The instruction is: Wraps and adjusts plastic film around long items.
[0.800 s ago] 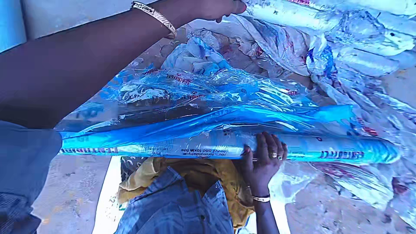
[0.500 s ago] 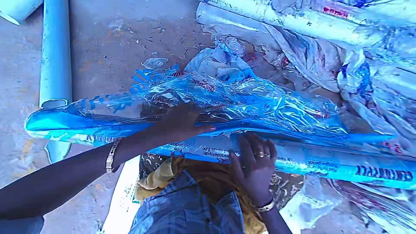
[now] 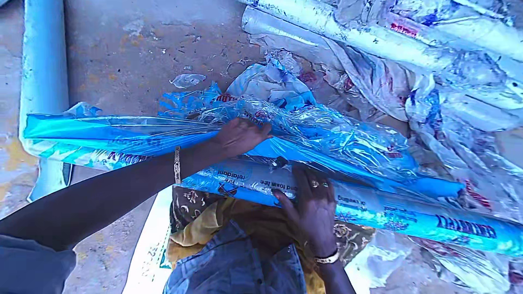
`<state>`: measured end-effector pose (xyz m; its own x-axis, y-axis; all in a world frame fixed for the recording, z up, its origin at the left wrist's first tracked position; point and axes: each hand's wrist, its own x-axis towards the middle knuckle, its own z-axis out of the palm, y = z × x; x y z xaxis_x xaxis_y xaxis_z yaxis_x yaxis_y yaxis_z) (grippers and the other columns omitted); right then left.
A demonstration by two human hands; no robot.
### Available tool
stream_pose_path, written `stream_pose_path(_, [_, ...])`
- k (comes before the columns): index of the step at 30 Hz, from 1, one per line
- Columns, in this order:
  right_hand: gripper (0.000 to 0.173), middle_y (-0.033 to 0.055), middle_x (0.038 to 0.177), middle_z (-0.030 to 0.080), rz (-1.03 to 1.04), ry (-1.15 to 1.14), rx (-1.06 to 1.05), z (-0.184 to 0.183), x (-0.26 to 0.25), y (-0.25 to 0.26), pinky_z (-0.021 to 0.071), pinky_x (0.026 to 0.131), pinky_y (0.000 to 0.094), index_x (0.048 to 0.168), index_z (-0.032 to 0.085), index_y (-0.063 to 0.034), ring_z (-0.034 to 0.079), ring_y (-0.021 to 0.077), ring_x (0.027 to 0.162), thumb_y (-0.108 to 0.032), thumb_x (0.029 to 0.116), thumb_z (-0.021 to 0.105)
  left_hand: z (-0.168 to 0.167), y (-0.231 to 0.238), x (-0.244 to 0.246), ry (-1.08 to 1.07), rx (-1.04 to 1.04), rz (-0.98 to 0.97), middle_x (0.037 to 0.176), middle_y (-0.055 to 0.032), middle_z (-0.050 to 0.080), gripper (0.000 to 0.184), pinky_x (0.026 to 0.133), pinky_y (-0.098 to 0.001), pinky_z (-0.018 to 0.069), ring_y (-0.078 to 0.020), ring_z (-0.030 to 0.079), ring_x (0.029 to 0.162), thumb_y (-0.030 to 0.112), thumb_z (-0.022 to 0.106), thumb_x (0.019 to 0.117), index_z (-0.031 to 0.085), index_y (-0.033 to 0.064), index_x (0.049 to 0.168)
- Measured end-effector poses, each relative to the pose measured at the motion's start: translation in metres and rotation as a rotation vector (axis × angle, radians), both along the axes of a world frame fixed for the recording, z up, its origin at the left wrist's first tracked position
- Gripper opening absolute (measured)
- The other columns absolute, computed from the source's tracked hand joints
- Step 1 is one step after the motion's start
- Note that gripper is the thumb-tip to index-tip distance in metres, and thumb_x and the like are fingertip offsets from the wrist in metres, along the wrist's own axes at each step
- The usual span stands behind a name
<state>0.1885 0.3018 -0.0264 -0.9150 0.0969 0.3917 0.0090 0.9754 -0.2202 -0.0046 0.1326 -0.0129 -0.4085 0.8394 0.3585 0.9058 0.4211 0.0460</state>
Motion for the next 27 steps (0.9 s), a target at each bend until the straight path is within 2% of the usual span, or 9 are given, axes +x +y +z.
stream_pose_path(8, [0.098,0.0224,0.121,0.073,-0.138,-0.009,-0.025,-0.005,0.041,-0.034,0.0472,0.100,0.0524,0.117,0.074,0.0044,0.068,0.0398,0.115,-0.082,0.0878,0.038,-0.019,0.012,-0.039,-0.079,-0.183,-0.154,0.068,-0.0189,0.064,0.044,0.061,-0.0486,0.0521,-0.0389,0.069,0.069,0.034,0.046,0.1078,0.068,-0.0026,0.100])
stream_pose_path(10, [0.096,0.0233,0.118,0.073,-0.183,0.010,-0.025,-0.005,0.051,-0.041,0.0480,0.097,0.0520,0.114,0.075,0.0056,0.069,0.0401,0.112,-0.081,0.0865,0.041,0.012,0.028,-0.030,-0.329,-0.450,-0.077,0.085,-0.0223,0.070,0.045,0.079,-0.0527,0.0512,-0.0409,0.070,0.088,0.036,0.045,0.1089,0.067,-0.0034,0.109])
stream_pose_path(11, [0.095,0.0244,0.117,0.073,-0.202,0.031,-0.029,-0.005,0.054,-0.044,0.0478,0.097,0.0517,0.112,0.075,0.0062,0.069,0.0408,0.110,-0.080,0.0863,0.044,0.048,0.047,-0.028,-0.511,-0.749,0.008,0.107,-0.0223,0.069,0.046,0.097,-0.0513,0.0470,-0.0380,0.065,0.111,0.035,0.042,0.1105,0.062,-0.0031,0.125])
stream_pose_path(12, [0.094,0.0254,0.117,0.073,-0.220,0.045,-0.033,-0.006,0.056,-0.045,0.0468,0.097,0.0516,0.112,0.074,0.0073,0.068,0.0416,0.110,-0.078,0.0861,0.045,0.025,0.039,-0.035,-0.451,-0.417,-0.131,0.081,-0.0224,0.068,0.045,0.076,-0.0524,0.0487,-0.0391,0.068,0.083,0.035,0.053,0.1058,0.068,-0.0071,0.100])
stream_pose_path(14, [0.093,0.0280,0.119,0.071,-0.221,0.043,-0.042,-0.007,0.065,-0.045,0.0446,0.100,0.0534,0.115,0.072,0.0090,0.066,0.0433,0.112,-0.076,0.0876,0.047,0.015,0.043,-0.043,-0.483,-0.191,-0.263,0.069,-0.0158,0.061,0.044,0.065,-0.0510,0.0453,-0.0333,0.063,0.067,0.036,0.058,0.1030,0.066,-0.0046,0.087])
stream_pose_path(18, [0.087,0.0320,0.120,0.068,-0.117,0.018,-0.039,-0.005,0.067,-0.036,0.0437,0.101,0.0545,0.117,0.069,0.0121,0.064,0.0471,0.114,-0.068,0.0888,0.054,0.066,0.035,-0.056,-0.550,0.058,-0.057,0.077,-0.0127,0.061,0.041,0.070,-0.0460,0.0452,-0.0277,0.061,0.073,0.035,0.051,0.1067,0.066,-0.0027,0.099])
stream_pose_path(22, [0.077,0.0379,0.123,0.063,0.059,0.014,-0.074,0.001,0.057,-0.018,0.0412,0.110,0.0517,0.116,0.072,0.0055,0.058,0.0522,0.122,-0.066,0.0923,0.060,0.109,-0.057,-0.048,-0.350,0.795,0.326,0.114,-0.0134,0.067,0.032,0.093,-0.0362,0.0501,-0.0192,0.064,0.109,0.023,0.058,0.1024,0.064,0.0006,0.124])
stream_pose_path(25, [0.072,0.0400,0.133,0.057,0.214,-0.125,-0.185,0.023,0.031,-0.003,0.0353,0.114,0.0552,0.124,0.067,0.0076,0.050,0.0548,0.130,-0.057,0.0939,0.064,0.079,-0.164,-0.006,-0.089,1.225,0.717,0.122,-0.0087,0.062,0.031,0.096,-0.0275,0.0482,-0.0104,0.058,0.117,0.015,0.051,0.1025,0.054,-0.0027,0.128])
stream_pose_path(27, [0.071,0.0420,0.139,0.050,0.320,-0.171,-0.204,0.046,-0.009,-0.005,0.0336,0.116,0.0477,0.130,0.062,0.0101,0.046,0.0498,0.135,-0.050,0.0932,0.064,0.038,-0.205,0.033,-0.045,1.284,0.852,0.124,-0.0052,0.061,0.028,0.101,-0.0278,0.0463,-0.0070,0.056,0.119,0.017,0.045,0.1056,0.057,-0.0022,0.124])
